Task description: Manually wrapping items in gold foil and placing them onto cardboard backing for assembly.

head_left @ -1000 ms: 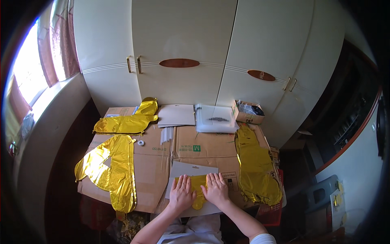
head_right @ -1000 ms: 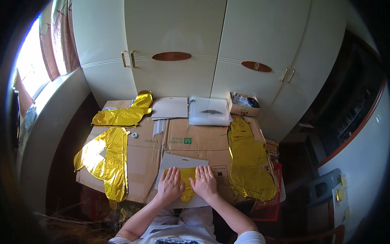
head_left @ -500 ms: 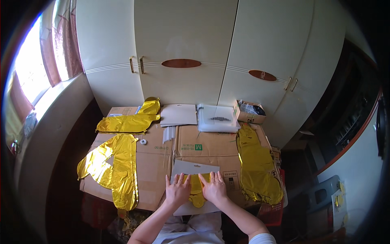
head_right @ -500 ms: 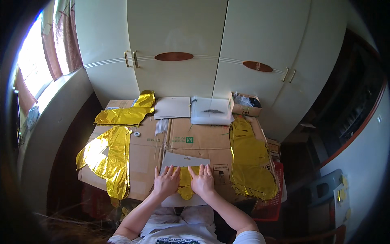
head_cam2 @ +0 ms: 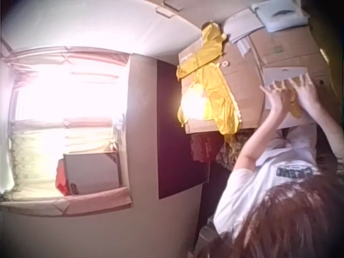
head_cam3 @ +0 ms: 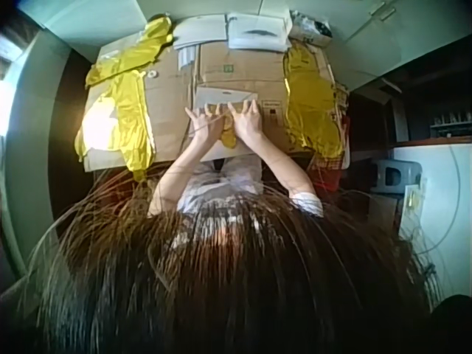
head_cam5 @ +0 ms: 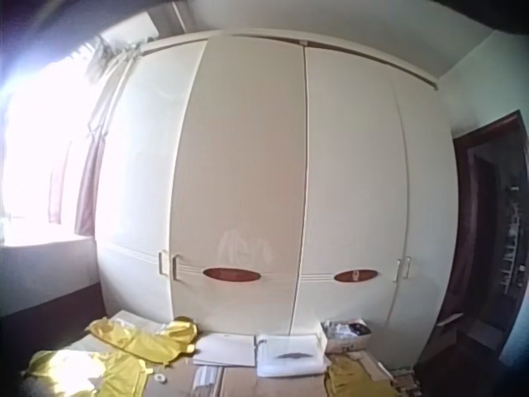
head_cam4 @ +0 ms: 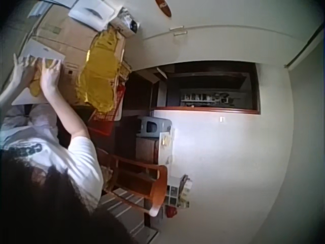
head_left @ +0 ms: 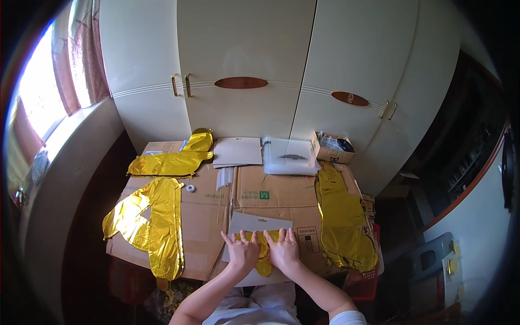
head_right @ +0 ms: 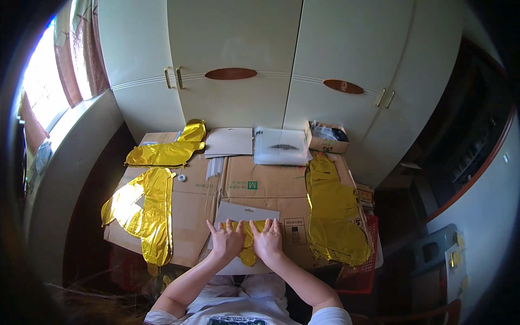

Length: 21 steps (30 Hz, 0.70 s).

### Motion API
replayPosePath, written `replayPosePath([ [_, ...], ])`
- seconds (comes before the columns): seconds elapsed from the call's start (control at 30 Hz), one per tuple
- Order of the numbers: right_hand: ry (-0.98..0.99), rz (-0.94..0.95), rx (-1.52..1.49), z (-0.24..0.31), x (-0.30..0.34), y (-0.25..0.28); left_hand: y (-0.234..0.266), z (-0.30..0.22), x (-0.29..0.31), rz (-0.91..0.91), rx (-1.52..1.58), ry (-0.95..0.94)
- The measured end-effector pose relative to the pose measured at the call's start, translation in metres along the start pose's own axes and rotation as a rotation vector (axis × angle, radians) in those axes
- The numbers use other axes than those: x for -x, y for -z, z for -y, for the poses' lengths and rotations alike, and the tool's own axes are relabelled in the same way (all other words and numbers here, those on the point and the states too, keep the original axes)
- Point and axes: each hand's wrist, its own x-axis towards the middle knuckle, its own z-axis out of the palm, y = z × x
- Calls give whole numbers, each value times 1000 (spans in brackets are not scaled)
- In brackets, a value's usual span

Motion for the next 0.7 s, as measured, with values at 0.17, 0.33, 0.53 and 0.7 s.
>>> replayPosePath([
  [0.17,-22,-56,-23,0,1,-4,5,5,5,0,18,-2],
  [0.33,-60,-92,-28,-1,0,-6,-5,14,6,-94,28,-17],
  [0.53,-59,-65,-40,-4,2,14,-3,30,12,-117,191,-63],
  [0.7,-63,-61,-50,-6,4,17,-4,46,17,-121,261,-51],
])
